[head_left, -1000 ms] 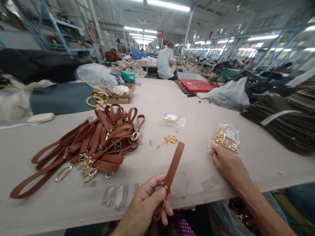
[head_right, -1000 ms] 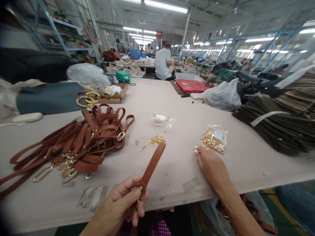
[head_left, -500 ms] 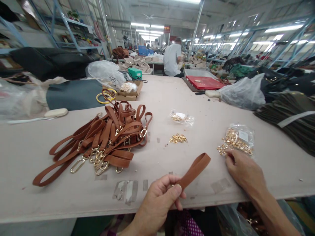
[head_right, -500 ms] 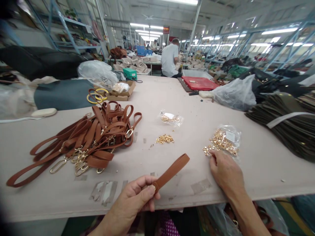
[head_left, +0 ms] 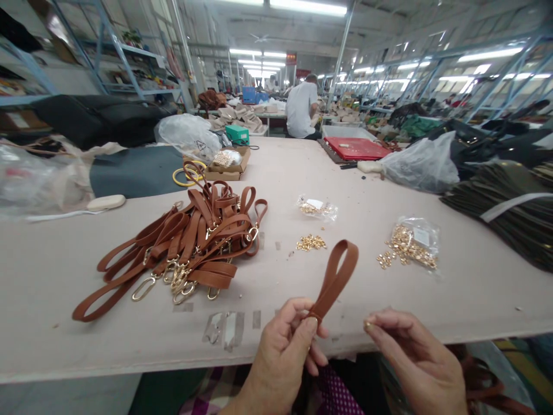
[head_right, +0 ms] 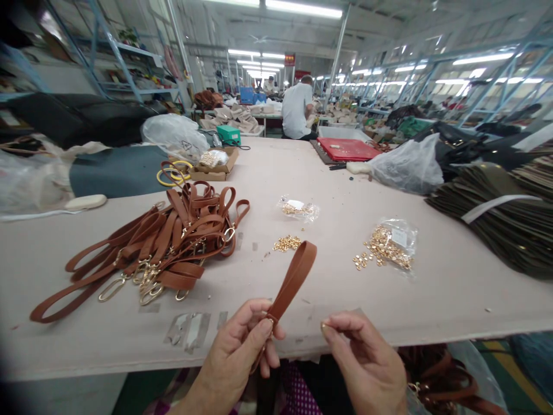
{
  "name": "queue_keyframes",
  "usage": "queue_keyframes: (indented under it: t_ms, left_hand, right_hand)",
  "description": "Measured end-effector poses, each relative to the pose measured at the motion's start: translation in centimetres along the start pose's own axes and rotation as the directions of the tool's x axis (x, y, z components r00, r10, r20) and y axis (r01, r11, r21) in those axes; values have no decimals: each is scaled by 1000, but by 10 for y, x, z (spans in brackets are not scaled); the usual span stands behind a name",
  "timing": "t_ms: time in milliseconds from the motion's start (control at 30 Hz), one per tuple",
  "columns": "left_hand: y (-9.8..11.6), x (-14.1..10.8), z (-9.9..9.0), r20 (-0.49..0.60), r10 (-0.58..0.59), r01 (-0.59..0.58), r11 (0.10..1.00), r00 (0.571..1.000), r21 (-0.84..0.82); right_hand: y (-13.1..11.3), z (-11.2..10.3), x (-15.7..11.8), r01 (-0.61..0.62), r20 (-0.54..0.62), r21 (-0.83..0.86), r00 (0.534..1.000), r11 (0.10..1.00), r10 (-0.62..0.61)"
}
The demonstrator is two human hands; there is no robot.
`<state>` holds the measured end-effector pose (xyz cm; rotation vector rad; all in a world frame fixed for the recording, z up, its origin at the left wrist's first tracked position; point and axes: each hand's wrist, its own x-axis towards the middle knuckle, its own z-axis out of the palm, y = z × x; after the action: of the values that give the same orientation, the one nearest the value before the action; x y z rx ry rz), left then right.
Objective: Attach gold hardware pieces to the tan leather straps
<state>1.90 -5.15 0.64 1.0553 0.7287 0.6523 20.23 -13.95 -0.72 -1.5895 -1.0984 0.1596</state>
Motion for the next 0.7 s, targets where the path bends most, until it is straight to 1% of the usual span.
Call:
queue_keyframes:
  t_ms: [100, 200, 300, 400, 500, 600, 700]
  left_hand:
    - [0, -2, 1, -1, 22, -22, 999, 1000, 40]
    - [2, -6, -2, -32, 70, -65, 989, 997, 131]
    - [3, -12, -4, -41, 80, -69, 972, 996, 224]
    - [1, -16, -4, -56, 55, -39, 966, 997, 255]
    - [-1, -20, -4, -64, 59, -42, 970, 996, 238]
    - [-4, -22, -3, -55, 64, -55, 987, 996, 149]
    - [-8, -24, -2, -79, 69, -64, 996, 995, 67]
  right_hand:
    - [-20, 18, -11, 105, 40, 95, 993, 990, -109]
    - [-29, 32, -17, 167, 76, 108, 982, 980, -176]
    - [-30, 41, -20, 174, 78, 78, 981, 982, -180]
    - [-28, 45, -23, 171, 83, 71, 981, 983, -177]
    - [-27, 44, -28, 171, 99, 79, 979, 982, -178]
    - [-27, 40, -32, 163, 104, 84, 980, 983, -171]
    - [-28, 37, -35, 170, 93, 94, 979, 981, -179]
